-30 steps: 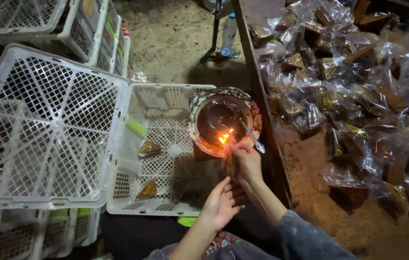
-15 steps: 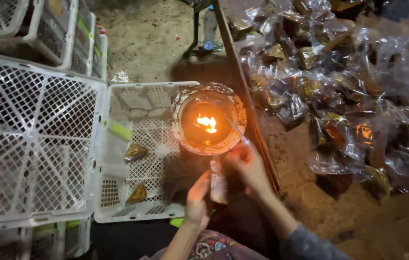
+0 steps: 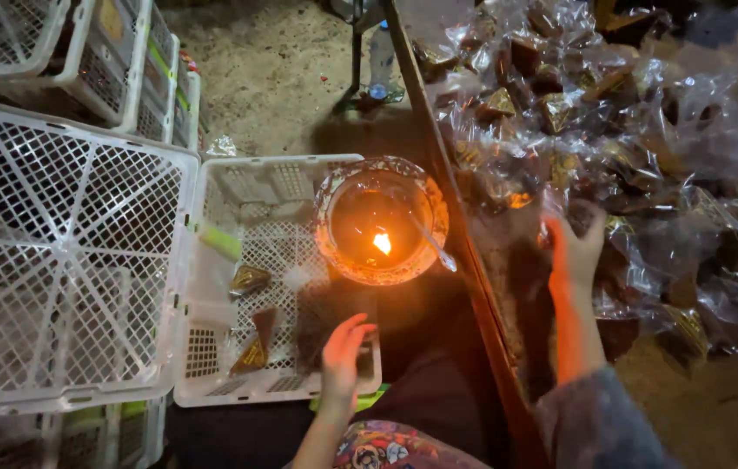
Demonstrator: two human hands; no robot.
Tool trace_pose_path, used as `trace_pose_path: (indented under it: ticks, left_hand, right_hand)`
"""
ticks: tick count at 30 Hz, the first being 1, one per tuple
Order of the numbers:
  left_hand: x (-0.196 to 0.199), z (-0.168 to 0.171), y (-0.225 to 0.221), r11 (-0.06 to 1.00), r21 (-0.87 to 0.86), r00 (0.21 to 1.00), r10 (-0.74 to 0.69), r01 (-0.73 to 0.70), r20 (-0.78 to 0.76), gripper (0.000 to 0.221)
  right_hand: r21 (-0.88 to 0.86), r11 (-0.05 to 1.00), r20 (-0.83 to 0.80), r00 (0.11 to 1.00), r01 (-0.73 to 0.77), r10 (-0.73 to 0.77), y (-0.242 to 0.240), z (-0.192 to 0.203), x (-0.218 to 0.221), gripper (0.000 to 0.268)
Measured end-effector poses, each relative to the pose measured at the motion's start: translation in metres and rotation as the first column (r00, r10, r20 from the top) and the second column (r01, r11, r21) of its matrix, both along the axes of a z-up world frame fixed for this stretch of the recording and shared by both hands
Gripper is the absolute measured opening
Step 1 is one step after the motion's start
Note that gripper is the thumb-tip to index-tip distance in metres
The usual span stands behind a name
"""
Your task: Sealing plastic bags containing food items by passing the edges over a candle flame
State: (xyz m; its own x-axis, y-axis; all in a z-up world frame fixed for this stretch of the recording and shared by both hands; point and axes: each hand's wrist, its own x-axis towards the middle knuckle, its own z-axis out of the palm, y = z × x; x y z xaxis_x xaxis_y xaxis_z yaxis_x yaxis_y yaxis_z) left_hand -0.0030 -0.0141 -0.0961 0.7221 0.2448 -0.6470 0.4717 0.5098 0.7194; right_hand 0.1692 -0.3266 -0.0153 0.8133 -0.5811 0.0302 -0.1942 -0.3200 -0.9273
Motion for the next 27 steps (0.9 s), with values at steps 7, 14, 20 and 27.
trace_pose_path:
  ticks: [7,14,20,27]
  left_hand:
    - [0.040,0.059,-0.052,0.955,0.167,0.840,-0.296,0.246,0.454,0.064]
    - [0.038,0.074,-0.006,0.953,0.185,0.895,-0.290,0.239,0.339,0.036]
    - [0.022,0.057,0.009,0.813,0.567,0.857,-0.383,0.135,0.345,0.024]
    - [-0.002,0.101,-0.040,0.759,0.560,0.759,-0.137,-0.333,0.637,0.018]
  right_hand:
    - [0.630,0.636,-0.050,0.793,-0.446,0.607,0.124,0.081,-0.103,0.022]
    - [0.653,0.537,0.064,0.746,-0.534,0.663,0.117,-0.030,-0.127,0.055]
    - [0.633,0.616,0.139,0.852,-0.469,0.506,0.108,-0.088,-0.133,0.017]
    - [0.850,0.423,0.161,0.919,-0.314,0.360,0.180,0.035,-0.137,0.058]
